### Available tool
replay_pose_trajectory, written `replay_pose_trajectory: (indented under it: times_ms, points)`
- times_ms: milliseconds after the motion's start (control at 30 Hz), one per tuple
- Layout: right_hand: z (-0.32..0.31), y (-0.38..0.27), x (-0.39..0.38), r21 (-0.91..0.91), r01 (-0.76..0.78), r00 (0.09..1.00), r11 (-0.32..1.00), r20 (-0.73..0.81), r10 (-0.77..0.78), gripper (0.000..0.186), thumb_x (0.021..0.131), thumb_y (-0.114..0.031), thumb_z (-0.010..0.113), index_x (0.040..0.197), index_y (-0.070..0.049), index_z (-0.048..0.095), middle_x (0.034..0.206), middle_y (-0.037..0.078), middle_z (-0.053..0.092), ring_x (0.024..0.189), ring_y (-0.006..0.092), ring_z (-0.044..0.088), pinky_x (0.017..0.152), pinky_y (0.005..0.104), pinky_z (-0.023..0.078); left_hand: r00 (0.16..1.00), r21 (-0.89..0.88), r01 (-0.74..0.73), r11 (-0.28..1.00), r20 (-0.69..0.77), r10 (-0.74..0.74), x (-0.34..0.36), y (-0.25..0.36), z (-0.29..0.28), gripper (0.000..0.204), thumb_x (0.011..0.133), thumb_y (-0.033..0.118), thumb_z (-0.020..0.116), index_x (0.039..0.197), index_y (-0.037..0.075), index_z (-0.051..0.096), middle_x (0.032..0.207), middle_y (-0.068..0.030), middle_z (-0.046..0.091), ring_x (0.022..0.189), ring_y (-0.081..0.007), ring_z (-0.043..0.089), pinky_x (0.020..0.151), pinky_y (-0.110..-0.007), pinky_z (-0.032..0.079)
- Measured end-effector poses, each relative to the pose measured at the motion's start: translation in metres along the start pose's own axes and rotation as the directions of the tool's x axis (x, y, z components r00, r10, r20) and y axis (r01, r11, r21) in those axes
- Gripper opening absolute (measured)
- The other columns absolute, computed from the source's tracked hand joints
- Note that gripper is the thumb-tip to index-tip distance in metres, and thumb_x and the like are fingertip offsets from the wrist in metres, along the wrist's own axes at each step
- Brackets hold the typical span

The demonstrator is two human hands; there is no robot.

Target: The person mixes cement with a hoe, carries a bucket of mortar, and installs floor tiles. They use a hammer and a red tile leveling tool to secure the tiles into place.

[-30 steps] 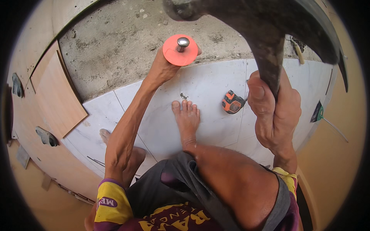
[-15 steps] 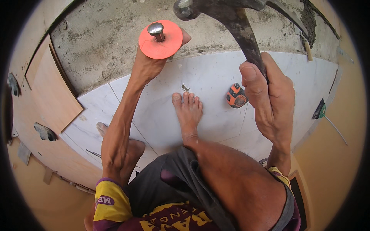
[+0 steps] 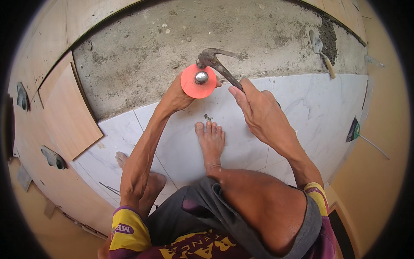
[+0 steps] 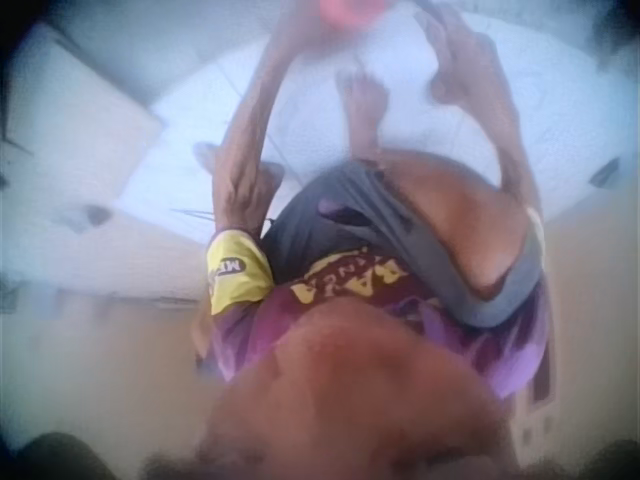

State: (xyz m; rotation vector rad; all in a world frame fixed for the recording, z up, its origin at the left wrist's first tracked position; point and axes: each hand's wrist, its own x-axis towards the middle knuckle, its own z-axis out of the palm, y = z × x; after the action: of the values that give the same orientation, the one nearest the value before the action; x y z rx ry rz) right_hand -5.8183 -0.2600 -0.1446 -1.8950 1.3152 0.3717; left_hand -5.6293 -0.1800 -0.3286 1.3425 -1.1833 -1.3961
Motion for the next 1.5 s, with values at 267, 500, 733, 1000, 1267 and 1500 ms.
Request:
replay_pose_trajectory:
  times_ms: [267, 500, 733, 1000, 1267, 1500]
  points:
    - [0.025, 0.000, 0.000, -0.094, 0.091, 0.988, 0.991, -0.114, -0.101, 0.028, 0.109, -0.024, 0.054, 0.097, 0.001, 0.052, 0.061, 0.022, 0.054, 0.052, 0.0404, 0.056, 0.051, 0.0447, 0.041, 1.000, -0.030, 0.001, 1.000, 0.014, 0.000, 0.002, 0.013, -0.007, 0.023, 0.104, 0.023, 0.059, 0.106, 0.005, 0.072, 0.110, -0.0131, 0.072, 0.100, -0.0307, 0.066, 0.093, -0.038, 0.052]
    - [0.000, -0.009, -0.018, 0.333, 0.079, 0.970, 0.940, -0.245, 0.005, 0.040, 0.112, -0.035, 0.051, 0.094, 0.001, 0.053, 0.062, 0.010, 0.050, 0.054, 0.0188, 0.045, 0.053, 0.0354, 0.040, 0.998, -0.121, 0.067, 0.990, -0.008, -0.068, 0.000, 0.026, -0.044, 0.017, 0.099, 0.012, 0.060, 0.105, 0.005, 0.075, 0.101, -0.0035, 0.072, 0.093, -0.0179, 0.064, 0.082, -0.035, 0.054]
    - [-0.005, -0.024, -0.016, 0.296, 0.019, 0.994, 0.955, -0.104, 0.012, 0.041, 0.111, -0.036, 0.052, 0.092, 0.001, 0.055, 0.063, 0.008, 0.052, 0.053, 0.0149, 0.047, 0.051, 0.0335, 0.040, 0.999, -0.199, 0.049, 0.979, -0.008, -0.052, -0.003, 0.020, -0.032, 0.016, 0.098, 0.010, 0.062, 0.106, 0.004, 0.074, 0.105, -0.0043, 0.073, 0.098, -0.0177, 0.066, 0.087, -0.035, 0.054]
    - [0.027, 0.002, -0.012, 0.001, 0.248, 0.943, 0.969, -0.230, -0.241, 0.029, 0.110, -0.027, 0.052, 0.106, 0.002, 0.053, 0.058, 0.018, 0.051, 0.050, 0.0376, 0.053, 0.050, 0.0430, 0.041, 0.999, -0.138, -0.040, 0.990, 0.012, 0.042, -0.003, 0.013, -0.008, 0.018, 0.099, 0.016, 0.060, 0.108, 0.008, 0.074, 0.105, -0.0105, 0.072, 0.097, -0.0278, 0.065, 0.093, -0.037, 0.051]
    - [0.016, -0.024, -0.019, 0.247, 0.319, 0.890, 0.915, -0.410, -0.199, 0.025, 0.109, -0.023, 0.055, 0.101, 0.001, 0.054, 0.059, 0.020, 0.052, 0.051, 0.0424, 0.054, 0.048, 0.0438, 0.040, 0.998, -0.072, -0.053, 0.996, 0.024, 0.055, -0.002, -0.003, -0.015, 0.019, 0.097, 0.016, 0.062, 0.111, 0.010, 0.074, 0.109, -0.0110, 0.072, 0.100, -0.0286, 0.067, 0.092, -0.038, 0.052]
    - [0.022, -0.008, -0.010, 0.387, -0.047, 0.993, 0.921, -0.084, 0.086, 0.028, 0.111, -0.029, 0.052, 0.102, -0.002, 0.054, 0.063, 0.008, 0.054, 0.052, 0.0190, 0.052, 0.051, 0.0360, 0.040, 0.998, -0.013, 0.051, 0.999, -0.025, -0.051, 0.002, 0.013, -0.013, 0.018, 0.099, 0.017, 0.062, 0.109, 0.007, 0.073, 0.108, -0.0096, 0.073, 0.100, -0.0278, 0.067, 0.092, -0.038, 0.051]
